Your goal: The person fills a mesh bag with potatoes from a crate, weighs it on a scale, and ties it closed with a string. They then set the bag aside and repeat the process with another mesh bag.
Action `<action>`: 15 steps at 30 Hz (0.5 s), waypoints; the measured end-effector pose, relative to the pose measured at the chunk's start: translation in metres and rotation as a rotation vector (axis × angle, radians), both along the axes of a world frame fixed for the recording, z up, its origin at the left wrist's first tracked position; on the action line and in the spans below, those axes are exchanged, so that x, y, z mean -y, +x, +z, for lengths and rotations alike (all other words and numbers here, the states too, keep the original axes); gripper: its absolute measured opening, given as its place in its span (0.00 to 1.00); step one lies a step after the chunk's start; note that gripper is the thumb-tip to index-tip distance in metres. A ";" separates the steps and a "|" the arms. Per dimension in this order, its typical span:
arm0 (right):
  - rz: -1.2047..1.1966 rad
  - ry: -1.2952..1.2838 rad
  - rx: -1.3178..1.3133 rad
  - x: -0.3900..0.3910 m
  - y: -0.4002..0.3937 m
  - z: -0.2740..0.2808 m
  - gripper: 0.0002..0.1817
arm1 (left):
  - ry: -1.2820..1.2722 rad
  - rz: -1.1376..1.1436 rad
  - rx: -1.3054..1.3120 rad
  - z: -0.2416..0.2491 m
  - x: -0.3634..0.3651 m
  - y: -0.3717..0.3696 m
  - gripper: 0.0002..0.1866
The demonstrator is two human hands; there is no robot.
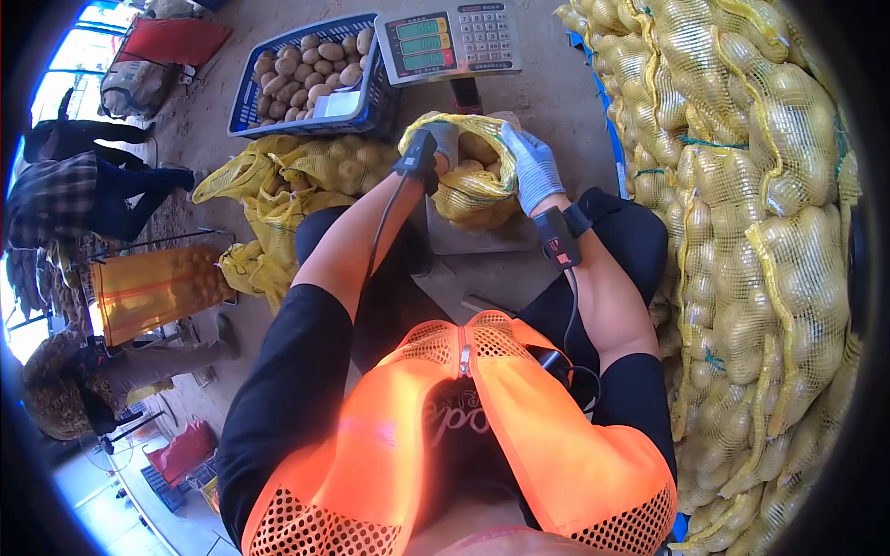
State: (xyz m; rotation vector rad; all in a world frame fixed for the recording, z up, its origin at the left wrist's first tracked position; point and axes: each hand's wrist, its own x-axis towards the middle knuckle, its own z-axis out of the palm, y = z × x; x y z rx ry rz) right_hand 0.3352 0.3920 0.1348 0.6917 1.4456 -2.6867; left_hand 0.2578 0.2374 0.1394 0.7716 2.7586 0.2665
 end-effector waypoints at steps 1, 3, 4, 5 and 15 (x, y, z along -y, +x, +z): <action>-0.034 -0.009 -0.006 -0.001 -0.001 -0.004 0.12 | 0.021 0.001 -0.015 0.000 -0.001 0.001 0.18; -0.060 0.006 0.005 -0.009 -0.003 0.002 0.12 | 0.032 -0.066 -0.025 0.028 -0.004 0.008 0.19; -0.089 0.022 0.013 -0.013 -0.005 0.007 0.12 | 0.025 -0.074 -0.024 0.041 -0.005 0.013 0.19; -0.084 0.103 0.016 -0.017 -0.010 0.015 0.16 | 0.108 -0.080 -0.164 0.050 -0.005 0.021 0.19; -0.251 0.537 0.094 -0.026 -0.009 0.036 0.35 | 0.377 0.228 -0.910 0.137 0.080 -0.026 0.22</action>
